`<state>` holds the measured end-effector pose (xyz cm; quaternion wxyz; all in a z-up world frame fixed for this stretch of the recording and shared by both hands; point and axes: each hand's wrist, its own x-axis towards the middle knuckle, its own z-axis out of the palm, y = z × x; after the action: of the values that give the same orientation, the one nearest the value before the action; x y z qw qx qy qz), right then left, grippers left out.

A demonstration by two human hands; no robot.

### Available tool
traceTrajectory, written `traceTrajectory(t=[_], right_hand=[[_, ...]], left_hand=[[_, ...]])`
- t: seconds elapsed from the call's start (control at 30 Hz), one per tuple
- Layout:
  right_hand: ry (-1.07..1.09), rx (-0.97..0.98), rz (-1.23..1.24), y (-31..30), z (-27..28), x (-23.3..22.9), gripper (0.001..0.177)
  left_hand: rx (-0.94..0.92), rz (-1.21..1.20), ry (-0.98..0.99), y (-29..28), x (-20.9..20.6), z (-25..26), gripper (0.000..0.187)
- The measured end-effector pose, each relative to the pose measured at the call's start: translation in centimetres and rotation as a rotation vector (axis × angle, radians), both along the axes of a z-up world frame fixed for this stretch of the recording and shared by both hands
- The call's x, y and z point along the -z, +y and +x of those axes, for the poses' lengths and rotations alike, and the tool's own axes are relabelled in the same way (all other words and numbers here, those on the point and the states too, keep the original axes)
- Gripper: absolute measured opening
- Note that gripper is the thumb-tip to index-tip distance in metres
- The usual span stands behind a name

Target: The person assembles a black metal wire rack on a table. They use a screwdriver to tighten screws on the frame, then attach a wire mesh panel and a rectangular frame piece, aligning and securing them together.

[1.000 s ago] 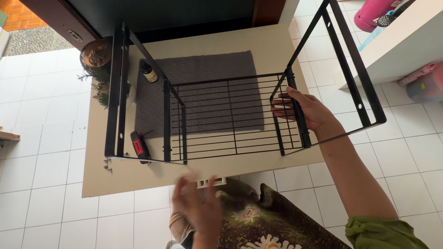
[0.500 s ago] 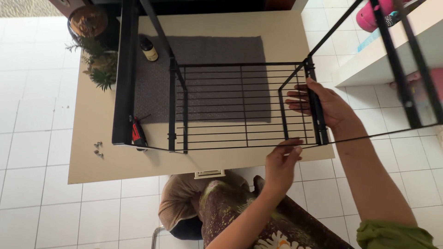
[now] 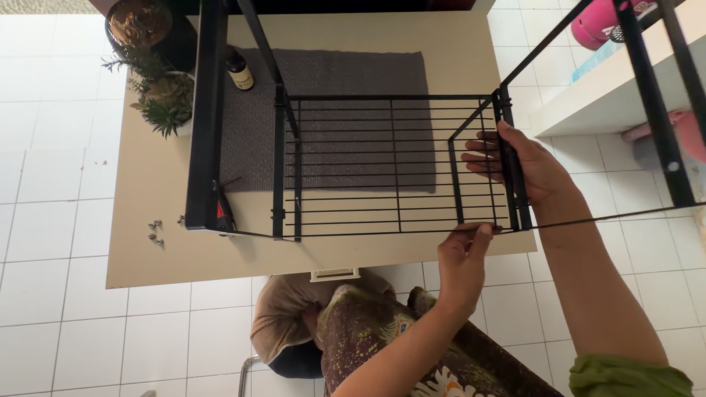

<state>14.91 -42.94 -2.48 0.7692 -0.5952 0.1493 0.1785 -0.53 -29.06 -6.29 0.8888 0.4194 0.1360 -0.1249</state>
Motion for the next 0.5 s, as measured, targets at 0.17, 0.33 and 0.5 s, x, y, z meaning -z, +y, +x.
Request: traceTrajectory(t=[0.17, 0.33, 0.5], right_hand=[[-0.006, -0.026, 0.050, -0.12, 0.20, 0.42, 0.046], [-0.015, -0.030, 0.084, -0.08, 0.16, 0.44, 0.043], [-0.010, 0.001, 0.064, 0.17, -0.02, 0.07, 0.040]], left_hand=[[-0.033, -0.058, -0.011, -0.27, -0.34, 0.38, 0.016], [-0.025, -0.048, -0.026, -0.27, -0.15, 0.47, 0.014], [-0.002, 0.044, -0.030, -0.23, 0.09, 0.44, 0.017]])
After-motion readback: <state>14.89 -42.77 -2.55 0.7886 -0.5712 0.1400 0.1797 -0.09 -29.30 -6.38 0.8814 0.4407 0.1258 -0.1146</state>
